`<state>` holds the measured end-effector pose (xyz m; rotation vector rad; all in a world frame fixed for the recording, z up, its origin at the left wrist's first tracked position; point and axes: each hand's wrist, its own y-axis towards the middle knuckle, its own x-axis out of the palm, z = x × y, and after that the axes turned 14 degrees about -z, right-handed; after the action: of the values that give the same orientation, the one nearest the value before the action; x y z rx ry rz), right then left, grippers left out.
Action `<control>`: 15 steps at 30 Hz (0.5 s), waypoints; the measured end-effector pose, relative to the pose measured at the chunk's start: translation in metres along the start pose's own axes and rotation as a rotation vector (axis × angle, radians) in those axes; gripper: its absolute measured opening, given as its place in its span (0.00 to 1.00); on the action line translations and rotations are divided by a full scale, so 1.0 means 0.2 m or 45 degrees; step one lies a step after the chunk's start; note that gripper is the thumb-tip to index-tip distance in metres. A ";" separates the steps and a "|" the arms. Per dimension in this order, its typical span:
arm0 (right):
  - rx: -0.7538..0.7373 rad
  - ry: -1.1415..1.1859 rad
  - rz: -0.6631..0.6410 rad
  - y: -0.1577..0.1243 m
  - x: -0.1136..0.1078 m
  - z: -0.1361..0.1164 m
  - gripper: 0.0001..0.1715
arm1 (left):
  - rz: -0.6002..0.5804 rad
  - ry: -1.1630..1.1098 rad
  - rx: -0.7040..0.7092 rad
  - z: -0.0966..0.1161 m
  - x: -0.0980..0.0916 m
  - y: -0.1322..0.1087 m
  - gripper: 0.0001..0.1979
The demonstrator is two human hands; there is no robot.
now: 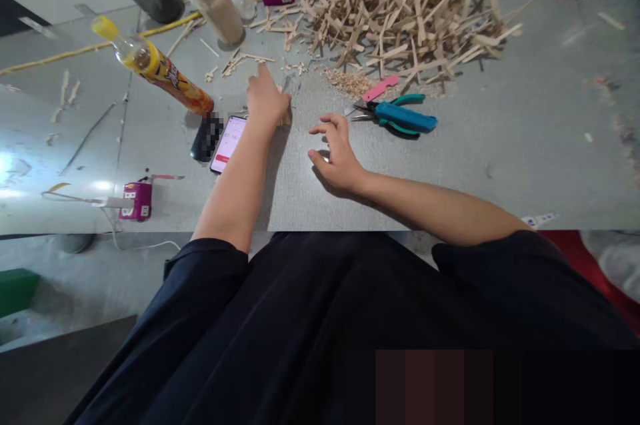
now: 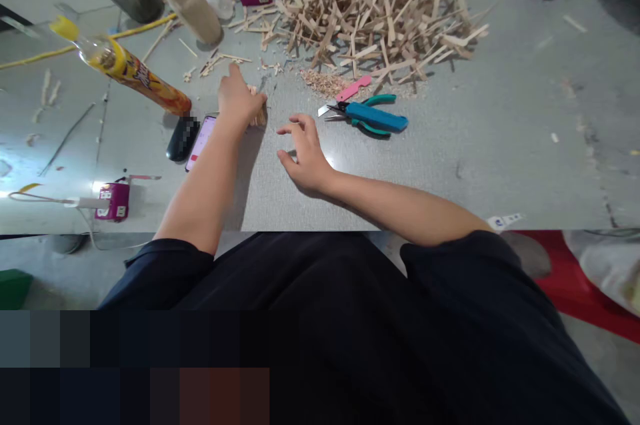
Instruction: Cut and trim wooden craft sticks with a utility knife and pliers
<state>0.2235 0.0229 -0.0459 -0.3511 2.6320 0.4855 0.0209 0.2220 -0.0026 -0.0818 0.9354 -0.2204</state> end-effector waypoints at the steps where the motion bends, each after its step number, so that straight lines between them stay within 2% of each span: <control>1: 0.030 0.016 0.005 0.01 0.00 0.01 0.25 | -0.040 0.081 -0.044 0.03 0.01 -0.04 0.60; 3: 0.078 0.034 0.013 0.02 0.00 0.03 0.25 | -0.057 0.198 -0.086 0.08 0.03 -0.10 0.66; 6: 0.117 0.037 0.033 0.03 -0.01 0.04 0.26 | -0.092 0.189 -0.090 0.12 0.06 -0.14 0.71; 11: 0.156 0.014 0.028 0.03 -0.03 0.03 0.24 | -0.100 0.038 -0.104 0.11 0.07 -0.10 0.61; 15: 0.165 -0.047 -0.019 0.02 -0.04 0.02 0.24 | -0.162 0.017 -0.177 0.10 -0.02 -0.07 0.61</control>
<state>0.2312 0.0297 -0.0442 -0.3173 2.6071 0.3118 0.0320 0.2085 0.0149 -0.2693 0.9589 -0.2738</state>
